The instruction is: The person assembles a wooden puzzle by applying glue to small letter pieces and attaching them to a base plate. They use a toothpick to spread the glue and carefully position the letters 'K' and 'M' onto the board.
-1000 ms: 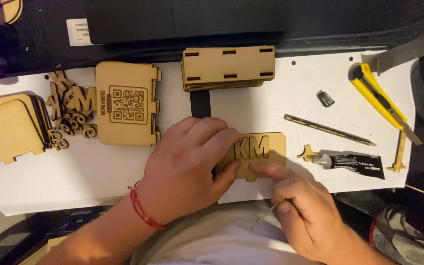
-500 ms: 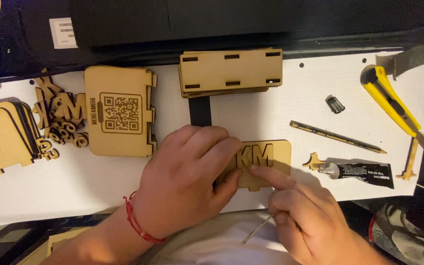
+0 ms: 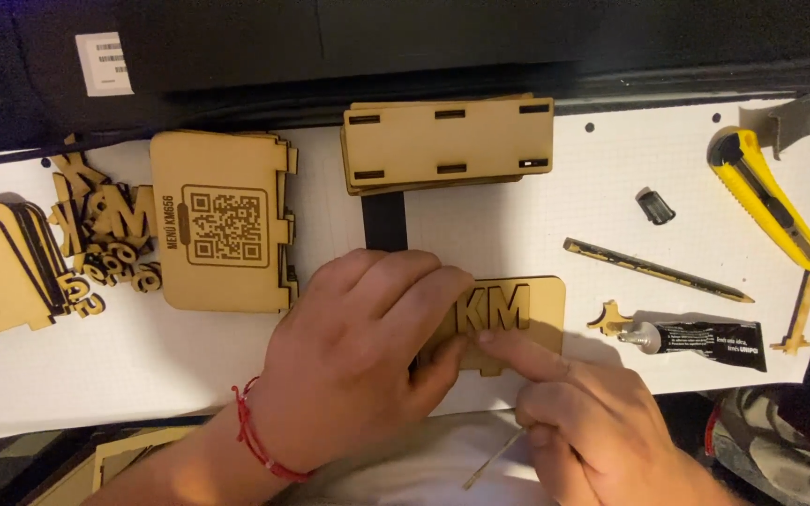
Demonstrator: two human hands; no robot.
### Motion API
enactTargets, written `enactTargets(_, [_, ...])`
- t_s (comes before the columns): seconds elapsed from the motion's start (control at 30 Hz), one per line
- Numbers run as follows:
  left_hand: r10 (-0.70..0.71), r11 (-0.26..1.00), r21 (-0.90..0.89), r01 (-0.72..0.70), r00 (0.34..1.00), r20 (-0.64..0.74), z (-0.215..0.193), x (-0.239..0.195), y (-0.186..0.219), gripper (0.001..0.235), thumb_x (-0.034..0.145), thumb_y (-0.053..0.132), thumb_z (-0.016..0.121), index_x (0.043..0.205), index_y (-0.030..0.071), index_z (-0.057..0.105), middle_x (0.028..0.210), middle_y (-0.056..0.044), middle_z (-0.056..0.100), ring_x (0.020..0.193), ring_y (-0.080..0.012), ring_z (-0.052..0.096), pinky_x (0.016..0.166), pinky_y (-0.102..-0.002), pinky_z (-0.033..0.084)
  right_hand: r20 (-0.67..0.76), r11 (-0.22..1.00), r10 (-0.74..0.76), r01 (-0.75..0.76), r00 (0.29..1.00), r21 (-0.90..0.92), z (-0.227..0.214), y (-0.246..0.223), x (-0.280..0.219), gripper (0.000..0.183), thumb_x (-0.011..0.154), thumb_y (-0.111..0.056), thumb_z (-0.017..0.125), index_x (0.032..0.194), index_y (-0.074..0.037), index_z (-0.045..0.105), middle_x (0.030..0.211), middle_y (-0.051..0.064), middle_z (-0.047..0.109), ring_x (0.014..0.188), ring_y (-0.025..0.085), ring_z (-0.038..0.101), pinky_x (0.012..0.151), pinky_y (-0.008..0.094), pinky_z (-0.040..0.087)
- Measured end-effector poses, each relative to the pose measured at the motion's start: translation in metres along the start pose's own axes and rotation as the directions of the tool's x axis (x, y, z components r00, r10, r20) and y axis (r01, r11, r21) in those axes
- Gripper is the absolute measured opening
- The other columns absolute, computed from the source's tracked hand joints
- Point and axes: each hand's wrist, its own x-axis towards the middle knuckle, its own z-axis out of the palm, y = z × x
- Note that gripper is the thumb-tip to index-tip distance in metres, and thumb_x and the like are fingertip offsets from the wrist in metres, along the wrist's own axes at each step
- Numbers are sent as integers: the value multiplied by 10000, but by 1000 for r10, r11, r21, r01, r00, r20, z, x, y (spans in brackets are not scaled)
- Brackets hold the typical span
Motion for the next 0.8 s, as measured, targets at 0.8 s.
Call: enactTargets(0.8, [16,999,-29,-16,1000,5,0,2,-2,204,846,137,674,1034,70,628,1032,-80,638,864,-276,594,766,-395,477,23,1000,-13,12,1000,24,-2,2,4,176,870,-126,428,754,-139,560,1271,166,674,876,240,780,623,335,549])
